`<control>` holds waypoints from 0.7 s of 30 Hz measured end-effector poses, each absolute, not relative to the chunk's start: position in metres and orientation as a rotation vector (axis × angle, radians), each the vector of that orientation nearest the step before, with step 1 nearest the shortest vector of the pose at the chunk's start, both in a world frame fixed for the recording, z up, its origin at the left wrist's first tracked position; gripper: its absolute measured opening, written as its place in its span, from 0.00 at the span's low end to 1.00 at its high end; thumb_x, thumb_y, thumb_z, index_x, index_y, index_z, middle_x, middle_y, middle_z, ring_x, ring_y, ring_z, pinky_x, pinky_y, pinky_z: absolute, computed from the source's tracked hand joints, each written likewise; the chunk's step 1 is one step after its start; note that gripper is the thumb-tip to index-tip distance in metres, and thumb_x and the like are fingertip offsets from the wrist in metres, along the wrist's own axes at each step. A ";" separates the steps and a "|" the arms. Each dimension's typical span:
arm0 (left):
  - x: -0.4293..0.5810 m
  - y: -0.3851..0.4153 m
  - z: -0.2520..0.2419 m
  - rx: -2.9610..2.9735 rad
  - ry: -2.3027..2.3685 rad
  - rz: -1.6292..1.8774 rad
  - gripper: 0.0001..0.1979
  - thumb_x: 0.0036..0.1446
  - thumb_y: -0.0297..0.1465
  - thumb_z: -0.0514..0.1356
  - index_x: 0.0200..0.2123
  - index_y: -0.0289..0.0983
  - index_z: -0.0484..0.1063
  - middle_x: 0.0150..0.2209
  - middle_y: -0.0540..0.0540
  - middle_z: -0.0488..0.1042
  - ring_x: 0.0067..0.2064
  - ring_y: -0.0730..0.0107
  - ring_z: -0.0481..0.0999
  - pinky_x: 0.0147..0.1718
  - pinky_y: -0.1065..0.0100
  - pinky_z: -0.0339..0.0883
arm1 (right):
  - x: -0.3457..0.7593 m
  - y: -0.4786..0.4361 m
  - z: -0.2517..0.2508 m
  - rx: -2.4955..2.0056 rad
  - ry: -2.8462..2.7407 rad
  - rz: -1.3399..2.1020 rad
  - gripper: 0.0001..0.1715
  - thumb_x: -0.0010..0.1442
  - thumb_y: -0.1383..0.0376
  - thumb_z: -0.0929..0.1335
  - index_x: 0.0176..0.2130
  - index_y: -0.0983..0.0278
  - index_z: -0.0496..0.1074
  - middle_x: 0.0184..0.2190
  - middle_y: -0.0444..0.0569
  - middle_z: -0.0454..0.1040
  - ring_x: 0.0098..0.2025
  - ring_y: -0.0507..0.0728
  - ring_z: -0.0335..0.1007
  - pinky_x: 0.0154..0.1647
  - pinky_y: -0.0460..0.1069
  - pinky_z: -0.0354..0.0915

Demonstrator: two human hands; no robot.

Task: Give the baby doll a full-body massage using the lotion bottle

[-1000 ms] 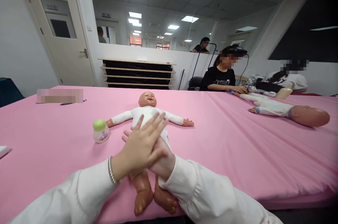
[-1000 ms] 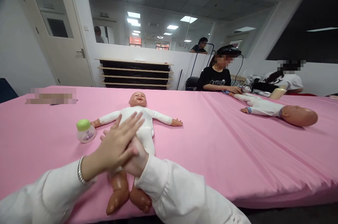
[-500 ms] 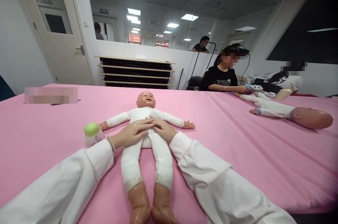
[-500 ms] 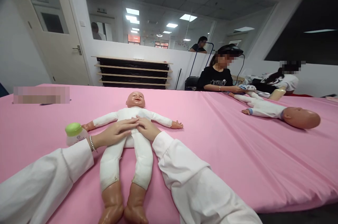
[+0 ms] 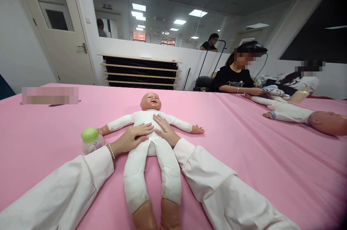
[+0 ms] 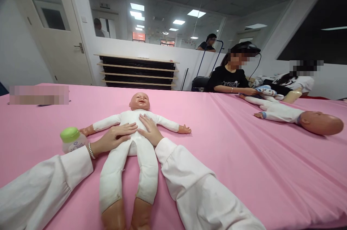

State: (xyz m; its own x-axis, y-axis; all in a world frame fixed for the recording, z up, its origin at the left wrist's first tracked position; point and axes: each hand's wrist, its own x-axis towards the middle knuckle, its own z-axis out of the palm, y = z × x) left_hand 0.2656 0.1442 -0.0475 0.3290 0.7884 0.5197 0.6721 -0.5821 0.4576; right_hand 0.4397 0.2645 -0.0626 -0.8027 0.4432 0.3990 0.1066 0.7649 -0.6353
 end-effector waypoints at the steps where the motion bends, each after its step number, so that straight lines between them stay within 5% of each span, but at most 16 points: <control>1: 0.268 0.147 -0.045 2.472 1.322 1.005 0.19 0.61 0.34 0.50 0.55 0.42 0.63 0.55 0.48 0.64 0.60 0.64 0.57 0.59 0.55 0.48 | 0.439 0.264 -0.067 -0.429 -2.382 0.836 0.39 0.59 0.44 0.54 0.62 0.61 0.49 0.63 0.48 0.44 0.65 0.56 0.32 0.64 0.58 0.31; 4: 0.276 0.160 -0.033 2.556 1.295 0.780 0.20 0.62 0.37 0.48 0.56 0.45 0.61 0.58 0.51 0.59 0.62 0.63 0.51 0.60 0.53 0.41 | 0.440 0.260 -0.077 -0.477 -2.203 0.911 0.37 0.62 0.47 0.47 0.63 0.63 0.42 0.63 0.47 0.40 0.65 0.52 0.32 0.65 0.55 0.33; 9: 0.279 0.188 -0.026 2.504 1.419 0.734 0.20 0.62 0.39 0.46 0.55 0.45 0.63 0.58 0.51 0.60 0.61 0.64 0.53 0.59 0.56 0.44 | 0.445 0.249 -0.078 -0.491 -2.024 0.841 0.37 0.62 0.48 0.49 0.63 0.65 0.39 0.64 0.49 0.39 0.65 0.52 0.33 0.64 0.53 0.38; 16: 0.262 0.202 -0.054 1.942 1.729 1.230 0.22 0.60 0.34 0.44 0.54 0.35 0.63 0.59 0.45 0.59 0.62 0.67 0.51 0.60 0.61 0.44 | 0.449 0.239 -0.049 0.083 -2.576 0.474 0.26 0.65 0.58 0.50 0.53 0.63 0.63 0.57 0.48 0.59 0.61 0.52 0.47 0.63 0.54 0.38; 21: 0.257 0.180 -0.066 1.774 1.837 1.272 0.23 0.60 0.34 0.43 0.56 0.33 0.60 0.60 0.42 0.57 0.61 0.66 0.53 0.60 0.60 0.45 | 0.433 0.254 -0.032 0.033 -2.746 0.495 0.26 0.64 0.55 0.52 0.55 0.61 0.61 0.59 0.48 0.54 0.62 0.54 0.45 0.63 0.57 0.36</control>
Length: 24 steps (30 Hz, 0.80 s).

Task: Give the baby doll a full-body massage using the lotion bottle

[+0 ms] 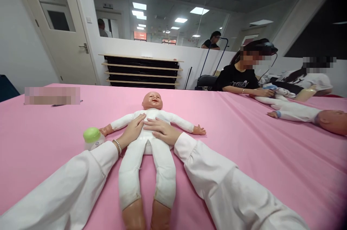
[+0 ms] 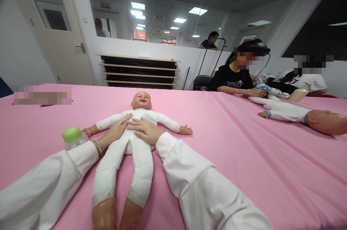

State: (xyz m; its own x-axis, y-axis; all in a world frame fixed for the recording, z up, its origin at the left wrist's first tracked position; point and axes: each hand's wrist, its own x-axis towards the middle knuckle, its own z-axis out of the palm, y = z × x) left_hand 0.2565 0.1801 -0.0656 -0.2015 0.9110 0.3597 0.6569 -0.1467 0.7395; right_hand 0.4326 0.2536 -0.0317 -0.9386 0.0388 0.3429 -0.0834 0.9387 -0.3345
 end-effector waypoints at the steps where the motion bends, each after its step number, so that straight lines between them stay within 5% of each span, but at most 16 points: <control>1: 0.258 0.173 -0.065 1.793 1.847 1.258 0.23 0.60 0.34 0.44 0.56 0.33 0.60 0.60 0.43 0.56 0.62 0.65 0.52 0.60 0.59 0.45 | 0.427 0.259 -0.030 -0.005 -2.763 0.514 0.26 0.64 0.55 0.52 0.56 0.60 0.60 0.59 0.47 0.53 0.63 0.54 0.44 0.63 0.58 0.36; 5: 0.267 0.141 -0.060 1.869 1.884 1.183 0.23 0.61 0.36 0.44 0.56 0.34 0.60 0.60 0.43 0.56 0.61 0.64 0.53 0.59 0.57 0.47 | 0.405 0.284 -0.028 -0.106 -2.774 0.575 0.23 0.64 0.58 0.53 0.55 0.58 0.61 0.57 0.44 0.58 0.62 0.55 0.46 0.62 0.60 0.36; 9: 0.277 0.118 -0.053 2.093 1.869 1.108 0.20 0.61 0.34 0.47 0.54 0.36 0.64 0.57 0.45 0.61 0.59 0.65 0.58 0.59 0.58 0.51 | 0.388 0.300 -0.033 -0.189 -2.584 0.732 0.21 0.62 0.57 0.57 0.45 0.63 0.72 0.49 0.47 0.68 0.57 0.56 0.56 0.60 0.56 0.48; 15: 0.285 0.134 -0.031 2.538 1.288 0.808 0.17 0.62 0.33 0.47 0.52 0.41 0.67 0.54 0.50 0.66 0.58 0.69 0.61 0.59 0.63 0.51 | 0.390 0.298 -0.050 -0.536 -1.978 1.001 0.20 0.59 0.57 0.59 0.37 0.67 0.74 0.42 0.50 0.73 0.48 0.54 0.67 0.54 0.50 0.59; 19: 0.291 0.160 -0.017 2.543 1.190 0.701 0.18 0.62 0.34 0.48 0.53 0.42 0.66 0.54 0.52 0.66 0.59 0.69 0.59 0.58 0.63 0.51 | 0.404 0.297 -0.063 -0.709 -1.880 1.051 0.25 0.60 0.56 0.56 0.46 0.68 0.70 0.49 0.52 0.68 0.53 0.54 0.61 0.58 0.52 0.54; 24: 0.291 0.186 -0.018 2.524 1.298 0.735 0.17 0.62 0.34 0.46 0.50 0.41 0.69 0.53 0.50 0.67 0.58 0.68 0.60 0.58 0.60 0.49 | 0.431 0.282 -0.085 -0.845 -1.927 1.096 0.30 0.61 0.55 0.54 0.57 0.66 0.58 0.60 0.50 0.51 0.63 0.54 0.42 0.64 0.54 0.42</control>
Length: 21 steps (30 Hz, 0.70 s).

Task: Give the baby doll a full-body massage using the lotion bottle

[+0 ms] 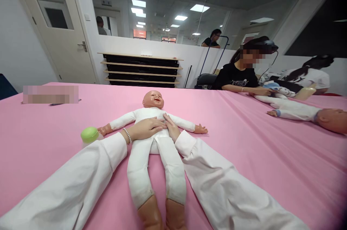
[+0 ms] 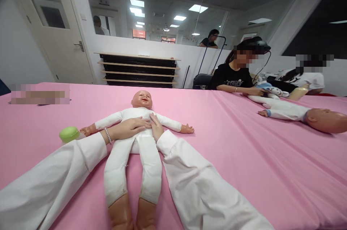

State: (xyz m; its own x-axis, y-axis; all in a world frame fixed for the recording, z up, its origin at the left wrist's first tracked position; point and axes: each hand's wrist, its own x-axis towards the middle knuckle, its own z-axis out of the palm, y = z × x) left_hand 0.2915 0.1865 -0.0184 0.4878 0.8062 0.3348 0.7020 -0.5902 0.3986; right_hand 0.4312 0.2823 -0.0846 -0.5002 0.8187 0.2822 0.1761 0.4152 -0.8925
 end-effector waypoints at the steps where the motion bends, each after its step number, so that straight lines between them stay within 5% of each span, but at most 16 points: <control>1: 0.290 0.190 -0.020 2.512 1.351 0.754 0.17 0.62 0.34 0.46 0.50 0.41 0.68 0.54 0.49 0.66 0.58 0.67 0.60 0.59 0.58 0.47 | 0.436 0.275 -0.088 -0.868 -1.959 1.097 0.31 0.61 0.55 0.54 0.59 0.67 0.56 0.62 0.49 0.47 0.64 0.54 0.38 0.65 0.54 0.38; 6: 0.274 0.196 -0.037 2.266 1.654 1.015 0.21 0.61 0.36 0.45 0.54 0.38 0.64 0.57 0.46 0.61 0.60 0.66 0.56 0.59 0.57 0.45 | 0.454 0.228 -0.090 -0.792 -2.162 0.973 0.32 0.62 0.55 0.53 0.61 0.65 0.51 0.63 0.47 0.39 0.65 0.56 0.27 0.64 0.58 0.31; 15: 0.266 0.162 -0.060 1.799 1.949 1.179 0.24 0.60 0.32 0.43 0.57 0.28 0.57 0.61 0.37 0.53 0.62 0.64 0.51 0.60 0.57 0.44 | 0.440 0.236 -0.044 -0.158 -2.695 0.711 0.27 0.64 0.57 0.51 0.59 0.60 0.55 0.60 0.46 0.51 0.64 0.56 0.36 0.62 0.62 0.34; 21: 0.280 0.118 -0.064 1.805 1.988 1.138 0.25 0.61 0.35 0.43 0.60 0.32 0.54 0.62 0.39 0.50 0.63 0.61 0.48 0.59 0.55 0.46 | 0.396 0.274 -0.034 -0.177 -2.774 0.630 0.23 0.64 0.60 0.54 0.56 0.55 0.60 0.59 0.43 0.53 0.63 0.57 0.42 0.61 0.64 0.29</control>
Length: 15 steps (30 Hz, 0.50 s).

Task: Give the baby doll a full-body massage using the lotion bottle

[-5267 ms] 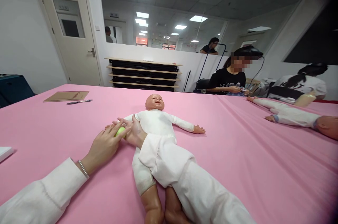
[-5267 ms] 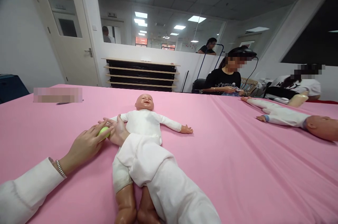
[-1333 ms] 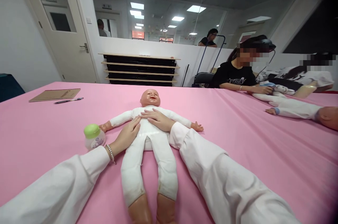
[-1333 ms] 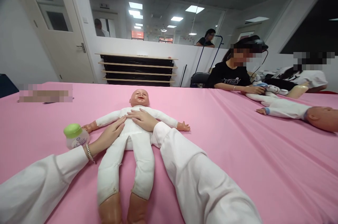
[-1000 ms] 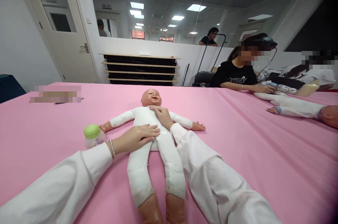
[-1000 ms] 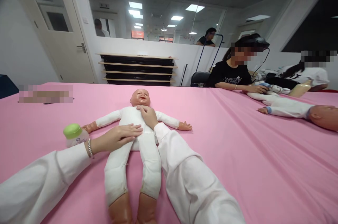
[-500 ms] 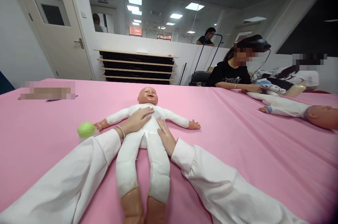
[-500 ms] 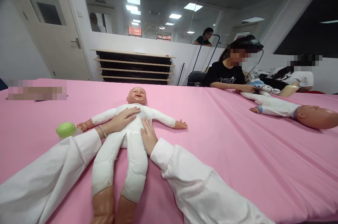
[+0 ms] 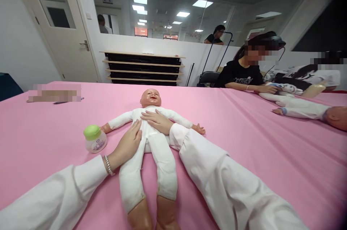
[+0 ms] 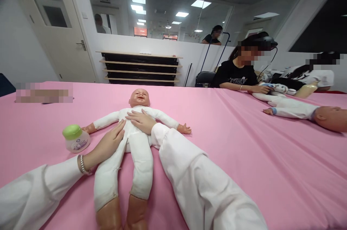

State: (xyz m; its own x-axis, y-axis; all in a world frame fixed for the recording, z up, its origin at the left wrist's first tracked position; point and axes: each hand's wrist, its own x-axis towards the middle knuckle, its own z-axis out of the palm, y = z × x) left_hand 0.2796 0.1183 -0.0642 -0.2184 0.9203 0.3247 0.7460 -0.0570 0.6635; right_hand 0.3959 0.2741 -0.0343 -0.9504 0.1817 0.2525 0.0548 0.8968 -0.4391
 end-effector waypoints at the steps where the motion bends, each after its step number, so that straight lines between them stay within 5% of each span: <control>1: 0.282 0.112 -0.065 1.830 2.004 1.133 0.24 0.61 0.35 0.44 0.59 0.33 0.54 0.62 0.40 0.51 0.62 0.61 0.49 0.59 0.55 0.46 | 0.391 0.279 -0.034 -0.203 -2.764 0.624 0.22 0.64 0.60 0.55 0.55 0.56 0.62 0.59 0.43 0.55 0.63 0.57 0.43 0.62 0.63 0.30; 9: 0.297 0.114 -0.039 2.360 1.582 0.848 0.20 0.62 0.34 0.45 0.57 0.43 0.60 0.59 0.50 0.58 0.61 0.67 0.53 0.61 0.60 0.46 | 0.394 0.298 -0.058 -0.603 -2.012 0.903 0.21 0.60 0.61 0.59 0.47 0.66 0.70 0.49 0.51 0.68 0.51 0.54 0.63 0.57 0.52 0.56; 15: 0.297 0.153 -0.023 2.509 1.336 0.673 0.21 0.62 0.34 0.45 0.58 0.42 0.59 0.59 0.51 0.58 0.61 0.70 0.54 0.60 0.63 0.48 | 0.426 0.290 -0.079 -0.815 -2.016 1.122 0.30 0.59 0.60 0.59 0.58 0.70 0.57 0.61 0.53 0.48 0.63 0.54 0.41 0.64 0.52 0.41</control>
State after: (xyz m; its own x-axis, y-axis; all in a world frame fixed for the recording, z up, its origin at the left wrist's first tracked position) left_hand 0.2968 0.1532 -0.0235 0.4821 0.8264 0.2909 0.7256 -0.5627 0.3961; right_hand 0.4259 0.2896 -0.0793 -0.5719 0.7788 0.2576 0.1913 0.4320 -0.8813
